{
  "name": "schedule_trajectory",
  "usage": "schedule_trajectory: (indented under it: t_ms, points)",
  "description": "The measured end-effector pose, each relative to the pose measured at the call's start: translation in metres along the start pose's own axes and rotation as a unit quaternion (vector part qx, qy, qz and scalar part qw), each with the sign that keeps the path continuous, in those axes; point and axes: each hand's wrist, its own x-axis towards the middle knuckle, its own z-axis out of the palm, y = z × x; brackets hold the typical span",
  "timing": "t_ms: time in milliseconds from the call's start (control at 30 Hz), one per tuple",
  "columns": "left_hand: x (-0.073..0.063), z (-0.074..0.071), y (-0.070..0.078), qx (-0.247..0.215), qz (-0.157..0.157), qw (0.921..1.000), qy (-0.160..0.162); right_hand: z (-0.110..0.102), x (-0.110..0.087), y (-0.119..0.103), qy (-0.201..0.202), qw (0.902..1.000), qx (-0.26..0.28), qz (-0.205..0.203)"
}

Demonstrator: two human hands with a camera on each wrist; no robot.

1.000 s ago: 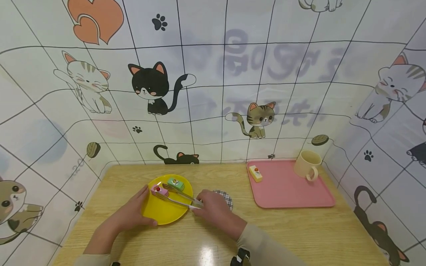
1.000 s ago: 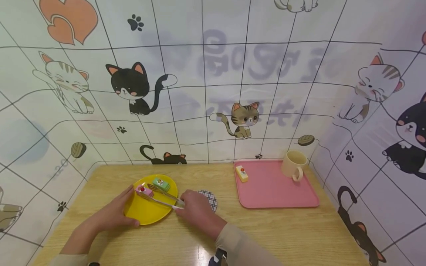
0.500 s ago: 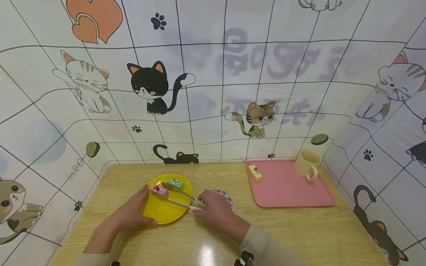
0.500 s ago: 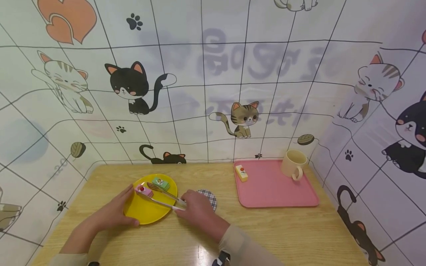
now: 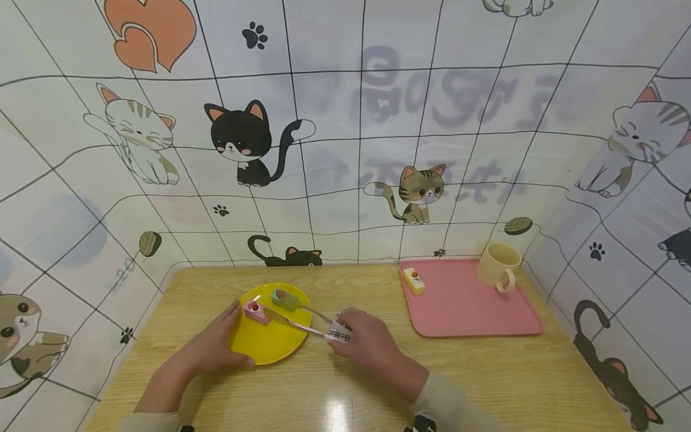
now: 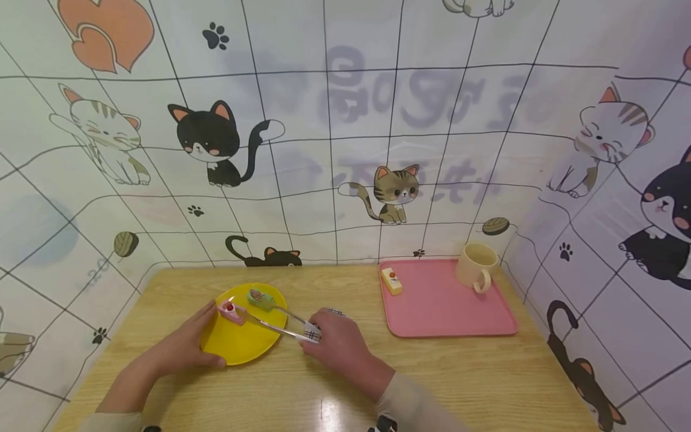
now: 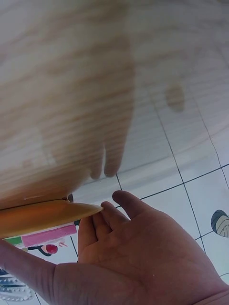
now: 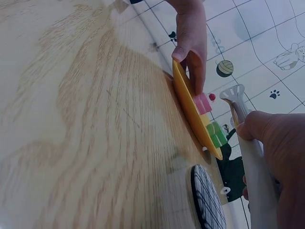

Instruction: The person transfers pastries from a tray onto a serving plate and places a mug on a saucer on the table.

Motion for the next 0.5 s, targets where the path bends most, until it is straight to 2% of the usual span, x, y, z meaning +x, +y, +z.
schedule_trajectory:
  t_ms: [300,500]
  points:
    - [0.000,0.000,-0.002,0.001,-0.008,1.0000,-0.005,-0.021,-0.018,0.019,0.043,0.9991,0.004,0.005]
    - [0.001,0.002,-0.005,0.005,-0.011,0.9999,-0.009,-0.032,-0.028,0.039,0.070,0.9967,0.025,0.033]
